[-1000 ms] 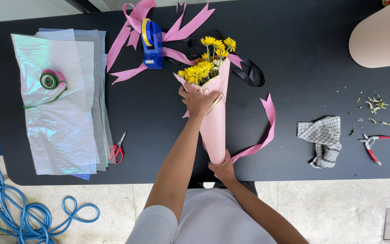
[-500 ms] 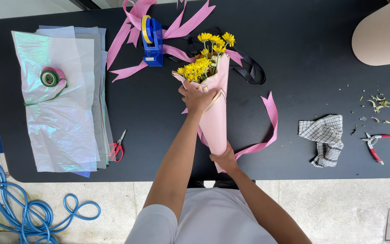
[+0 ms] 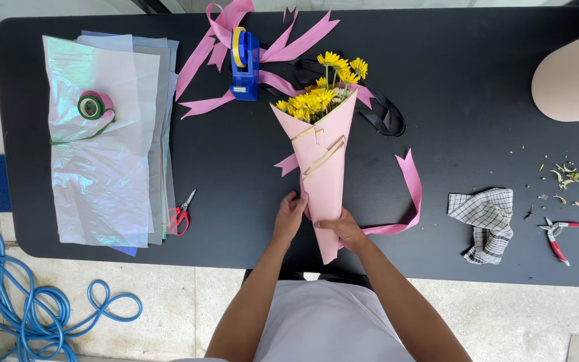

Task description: The person ties a pink ribbon around a pre-wrapped bouquet of yellow flowers, securing it with several knots.

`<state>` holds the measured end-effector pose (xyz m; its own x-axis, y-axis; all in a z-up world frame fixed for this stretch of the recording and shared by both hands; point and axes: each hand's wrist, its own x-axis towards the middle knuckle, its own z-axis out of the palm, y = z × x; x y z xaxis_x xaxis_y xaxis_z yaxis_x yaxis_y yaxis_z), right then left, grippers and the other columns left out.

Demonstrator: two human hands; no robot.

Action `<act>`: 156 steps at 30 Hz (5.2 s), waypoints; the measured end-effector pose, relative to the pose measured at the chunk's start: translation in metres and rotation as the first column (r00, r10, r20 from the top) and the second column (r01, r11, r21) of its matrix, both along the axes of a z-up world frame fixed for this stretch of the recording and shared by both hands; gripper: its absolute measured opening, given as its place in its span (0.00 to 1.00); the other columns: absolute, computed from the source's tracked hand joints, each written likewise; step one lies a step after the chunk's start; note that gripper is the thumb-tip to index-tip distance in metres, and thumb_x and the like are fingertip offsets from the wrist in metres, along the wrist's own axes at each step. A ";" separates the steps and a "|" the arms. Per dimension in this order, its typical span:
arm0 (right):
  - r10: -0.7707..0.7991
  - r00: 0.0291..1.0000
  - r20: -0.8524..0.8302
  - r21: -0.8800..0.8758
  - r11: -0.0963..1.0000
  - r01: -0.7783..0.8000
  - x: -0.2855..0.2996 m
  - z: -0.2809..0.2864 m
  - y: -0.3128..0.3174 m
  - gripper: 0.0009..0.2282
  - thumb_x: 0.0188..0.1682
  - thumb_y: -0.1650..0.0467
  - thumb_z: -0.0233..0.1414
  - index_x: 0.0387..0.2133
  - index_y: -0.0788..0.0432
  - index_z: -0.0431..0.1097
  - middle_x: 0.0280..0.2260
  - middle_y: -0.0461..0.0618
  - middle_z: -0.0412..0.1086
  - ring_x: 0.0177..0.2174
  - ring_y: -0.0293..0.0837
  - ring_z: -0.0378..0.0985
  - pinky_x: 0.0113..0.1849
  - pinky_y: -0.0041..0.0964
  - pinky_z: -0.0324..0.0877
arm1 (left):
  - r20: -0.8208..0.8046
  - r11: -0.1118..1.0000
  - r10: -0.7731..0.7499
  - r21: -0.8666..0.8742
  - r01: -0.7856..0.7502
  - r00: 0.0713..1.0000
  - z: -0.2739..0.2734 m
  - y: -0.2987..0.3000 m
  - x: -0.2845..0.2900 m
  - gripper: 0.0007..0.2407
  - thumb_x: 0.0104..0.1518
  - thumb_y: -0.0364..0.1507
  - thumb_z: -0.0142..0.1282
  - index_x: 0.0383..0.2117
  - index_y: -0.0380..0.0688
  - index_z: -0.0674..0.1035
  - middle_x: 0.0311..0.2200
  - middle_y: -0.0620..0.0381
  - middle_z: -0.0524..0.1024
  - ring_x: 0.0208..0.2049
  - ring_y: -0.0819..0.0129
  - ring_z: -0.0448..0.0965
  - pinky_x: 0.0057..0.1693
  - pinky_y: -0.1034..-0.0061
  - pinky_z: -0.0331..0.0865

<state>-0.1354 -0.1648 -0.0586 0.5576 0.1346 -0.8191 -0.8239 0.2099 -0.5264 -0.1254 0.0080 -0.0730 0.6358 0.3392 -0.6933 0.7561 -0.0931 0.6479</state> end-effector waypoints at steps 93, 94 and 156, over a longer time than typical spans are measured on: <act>0.482 0.718 0.502 -0.695 0.719 0.002 0.016 0.183 0.040 0.08 0.48 0.75 0.54 0.40 0.59 0.74 0.36 0.48 0.71 0.39 0.39 0.80 0.44 0.35 0.75 | 0.750 0.819 -0.366 -0.021 0.573 0.551 0.232 -0.012 -0.014 0.19 0.70 0.25 0.39 0.67 0.35 0.63 0.61 0.44 0.72 0.64 0.53 0.68 0.65 0.62 0.63; 0.678 0.569 0.465 -0.789 0.609 -0.081 0.018 0.165 0.023 0.07 0.44 0.77 0.54 0.35 0.58 0.74 0.33 0.47 0.71 0.34 0.47 0.80 0.37 0.40 0.75 | 0.767 0.805 -0.337 -0.066 0.589 0.546 0.226 -0.007 -0.013 0.19 0.70 0.26 0.38 0.68 0.36 0.63 0.64 0.45 0.68 0.68 0.52 0.61 0.69 0.60 0.55; 0.540 0.812 0.223 -0.596 0.734 -0.325 0.060 0.160 -0.026 0.10 0.47 0.66 0.62 0.39 0.57 0.75 0.24 0.51 0.72 0.23 0.42 0.72 0.25 0.38 0.71 | -0.078 0.487 -0.871 -0.009 0.873 0.485 0.150 0.019 0.087 0.13 0.38 0.52 0.64 0.29 0.75 0.86 0.24 0.79 0.82 0.38 0.75 0.84 0.46 0.81 0.76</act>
<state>-0.0756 -0.1913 0.1017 0.8065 0.0628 -0.5878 -0.4813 -0.5076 -0.7146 -0.0382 0.0272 0.0772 0.5727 -0.3449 -0.7437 0.3152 -0.7448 0.5881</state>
